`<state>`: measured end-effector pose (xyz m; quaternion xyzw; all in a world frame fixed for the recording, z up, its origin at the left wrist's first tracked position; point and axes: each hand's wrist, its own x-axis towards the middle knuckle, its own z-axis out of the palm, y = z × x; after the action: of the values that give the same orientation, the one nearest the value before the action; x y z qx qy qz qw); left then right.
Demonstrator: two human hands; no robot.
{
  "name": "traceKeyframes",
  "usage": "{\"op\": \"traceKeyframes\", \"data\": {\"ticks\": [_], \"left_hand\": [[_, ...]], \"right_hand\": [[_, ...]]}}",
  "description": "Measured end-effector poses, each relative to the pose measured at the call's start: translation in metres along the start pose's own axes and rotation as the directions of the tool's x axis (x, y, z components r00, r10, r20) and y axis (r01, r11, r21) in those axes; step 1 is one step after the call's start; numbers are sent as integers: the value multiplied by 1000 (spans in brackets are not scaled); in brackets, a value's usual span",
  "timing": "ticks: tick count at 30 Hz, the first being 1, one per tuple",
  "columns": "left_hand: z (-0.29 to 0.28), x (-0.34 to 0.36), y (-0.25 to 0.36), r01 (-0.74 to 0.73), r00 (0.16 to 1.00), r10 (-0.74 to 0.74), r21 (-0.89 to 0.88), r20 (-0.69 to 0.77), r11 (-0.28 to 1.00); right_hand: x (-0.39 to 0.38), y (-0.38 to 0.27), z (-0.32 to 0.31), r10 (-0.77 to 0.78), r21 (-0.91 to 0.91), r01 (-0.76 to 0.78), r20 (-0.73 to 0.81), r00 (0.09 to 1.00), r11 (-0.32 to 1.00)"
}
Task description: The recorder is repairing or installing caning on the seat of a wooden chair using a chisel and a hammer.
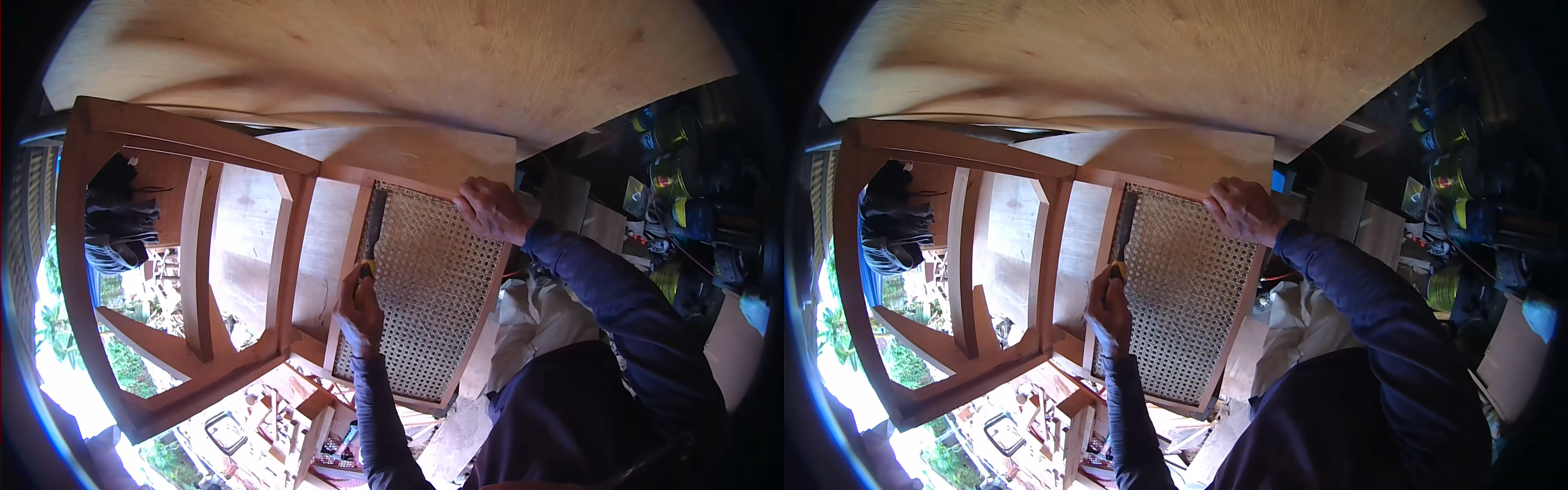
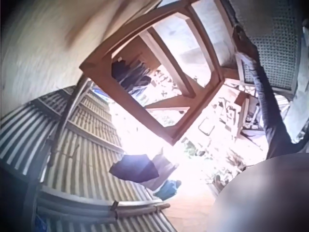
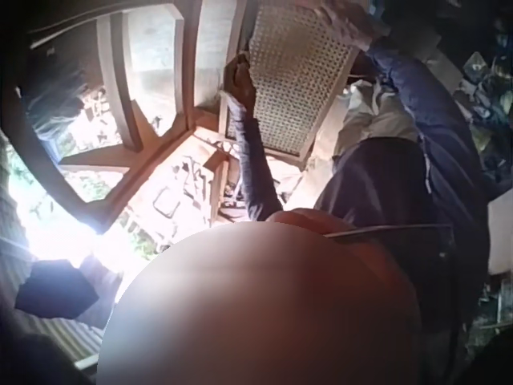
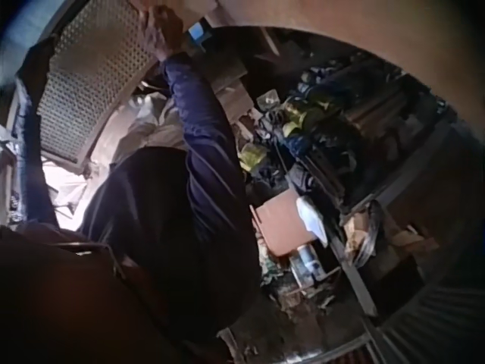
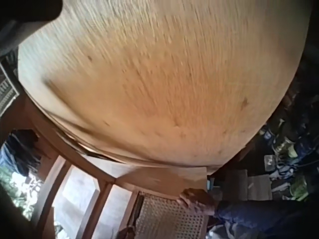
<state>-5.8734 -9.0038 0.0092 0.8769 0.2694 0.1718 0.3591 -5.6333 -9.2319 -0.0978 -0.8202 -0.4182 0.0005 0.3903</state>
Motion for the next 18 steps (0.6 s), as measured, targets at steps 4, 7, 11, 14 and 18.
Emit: {"op": "traceKeyframes", "data": {"ticks": [4,7,11,14,18], "left_hand": [[3,0,-5,103,994,-104,-34,-18,994],[5,5,-1,55,998,-55,2,-34,998],[3,18,5,49,999,-49,-16,-13,999],[9,17,-4,-5,1000,4,-59,-12,998],[5,8,-3,15,1000,-15,-19,-12,1000]], "right_hand": [[2,-6,3,-1,10,1,-3,1000,1000],[7,-4,-1,-23,-16,23,-4,1000,1000],[15,-2,-4,-39,3,39,-18,999,999],[10,2,-2,-25,-10,25,-26,999,1000],[10,-2,-2,-29,9,29,-19,999,1000]]}}
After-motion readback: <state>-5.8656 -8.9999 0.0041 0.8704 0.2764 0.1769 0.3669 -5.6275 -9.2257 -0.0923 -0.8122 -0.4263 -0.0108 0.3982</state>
